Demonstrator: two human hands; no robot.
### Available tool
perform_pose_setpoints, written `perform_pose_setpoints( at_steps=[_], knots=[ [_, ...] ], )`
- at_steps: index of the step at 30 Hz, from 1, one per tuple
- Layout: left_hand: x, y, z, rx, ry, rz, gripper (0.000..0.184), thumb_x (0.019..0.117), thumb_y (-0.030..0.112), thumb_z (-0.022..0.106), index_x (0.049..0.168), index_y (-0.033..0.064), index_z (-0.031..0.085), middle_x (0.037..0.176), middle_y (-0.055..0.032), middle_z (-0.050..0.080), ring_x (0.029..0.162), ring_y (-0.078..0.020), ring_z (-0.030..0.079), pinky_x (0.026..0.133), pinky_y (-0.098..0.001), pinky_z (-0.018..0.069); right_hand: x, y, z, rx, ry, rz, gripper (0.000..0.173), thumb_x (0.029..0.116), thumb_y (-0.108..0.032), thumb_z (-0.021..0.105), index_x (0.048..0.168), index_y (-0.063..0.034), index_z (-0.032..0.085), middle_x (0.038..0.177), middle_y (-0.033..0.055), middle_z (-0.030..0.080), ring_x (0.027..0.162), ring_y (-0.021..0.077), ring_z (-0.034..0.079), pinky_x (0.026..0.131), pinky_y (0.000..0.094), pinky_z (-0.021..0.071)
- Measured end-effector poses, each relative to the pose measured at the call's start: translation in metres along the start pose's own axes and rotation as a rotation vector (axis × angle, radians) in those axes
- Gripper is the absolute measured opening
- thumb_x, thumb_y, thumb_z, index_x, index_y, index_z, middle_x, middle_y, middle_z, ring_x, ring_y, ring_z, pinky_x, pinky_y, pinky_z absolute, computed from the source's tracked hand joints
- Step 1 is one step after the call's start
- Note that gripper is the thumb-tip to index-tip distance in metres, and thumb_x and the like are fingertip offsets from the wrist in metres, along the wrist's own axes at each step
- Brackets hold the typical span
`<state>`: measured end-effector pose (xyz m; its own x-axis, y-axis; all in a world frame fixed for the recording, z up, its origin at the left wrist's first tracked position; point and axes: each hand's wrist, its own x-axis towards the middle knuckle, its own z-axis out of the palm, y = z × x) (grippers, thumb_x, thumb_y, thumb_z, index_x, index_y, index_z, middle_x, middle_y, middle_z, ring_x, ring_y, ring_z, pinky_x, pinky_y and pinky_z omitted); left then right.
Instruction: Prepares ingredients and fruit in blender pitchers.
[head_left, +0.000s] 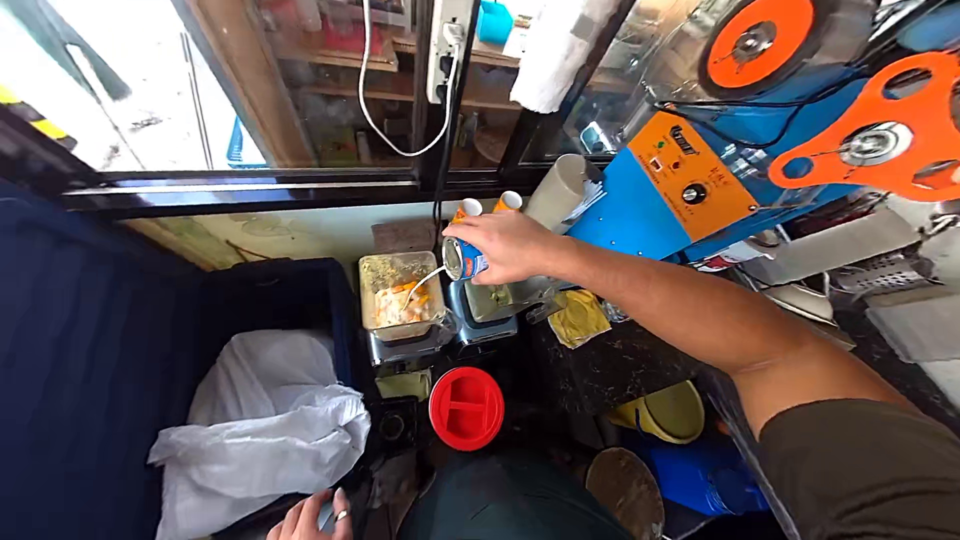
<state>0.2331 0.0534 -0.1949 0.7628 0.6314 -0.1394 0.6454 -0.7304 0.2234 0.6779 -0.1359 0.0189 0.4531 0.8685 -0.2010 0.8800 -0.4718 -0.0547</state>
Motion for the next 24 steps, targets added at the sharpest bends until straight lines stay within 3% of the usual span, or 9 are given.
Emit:
perform_pose_setpoints(
  at_steps=[4,17,20,24],
  knots=[
    [-0.006,-0.003,-0.004,-0.006,0.076,0.001,0.036,0.0961,0.045,0.053,0.098,0.0203,0.079,0.102,-0.0056,0.076,0.103,-0.0298,0.071,0.096,-0.0608,0.0476,0.0,-0.012,0.003,0.004,0.004,0.027,0.082,0.0764,-0.044,0.083,0.148,-0.0222,0.05,0.13,0.0087,0.065,0.112,0.03,0.066,0.087,0.0574,0.0553],
    [-0.009,-0.005,-0.002,0.006,0.068,0.049,0.036,0.0947,0.048,0.053,0.1,0.0237,0.079,0.104,-0.0005,0.076,0.103,-0.0245,0.07,0.097,-0.0562,0.0468,-0.002,-0.024,0.009,0.038,0.005,0.135,0.085,0.076,-0.048,0.082,0.15,-0.0231,0.049,0.131,0.0085,0.064,0.115,0.0299,0.064,0.089,0.0575,0.0534],
    [0.001,-0.002,-0.01,-0.005,-0.123,-0.02,0.043,0.0943,0.053,0.059,0.114,0.0201,0.077,0.116,-0.0072,0.074,0.111,-0.0334,0.068,0.094,-0.0633,0.0466,-0.007,-0.02,0.011,0.164,0.039,0.153,0.085,0.0756,-0.047,0.085,0.149,-0.024,0.048,0.133,0.0073,0.062,0.114,0.0283,0.066,0.088,0.057,0.0553],
    [0.042,0.016,-0.017,-0.193,-0.418,-0.219,0.071,0.0916,0.059,0.066,0.143,0.01,0.058,0.138,-0.0243,0.06,0.124,-0.0468,0.059,0.095,-0.072,0.0457,-0.022,-0.006,0.022,0.587,0.251,0.188,0.09,0.0693,-0.033,0.092,0.147,-0.0203,0.048,0.137,0.0072,0.061,0.122,0.0216,0.062,0.102,0.0487,0.0537]
  ],
)
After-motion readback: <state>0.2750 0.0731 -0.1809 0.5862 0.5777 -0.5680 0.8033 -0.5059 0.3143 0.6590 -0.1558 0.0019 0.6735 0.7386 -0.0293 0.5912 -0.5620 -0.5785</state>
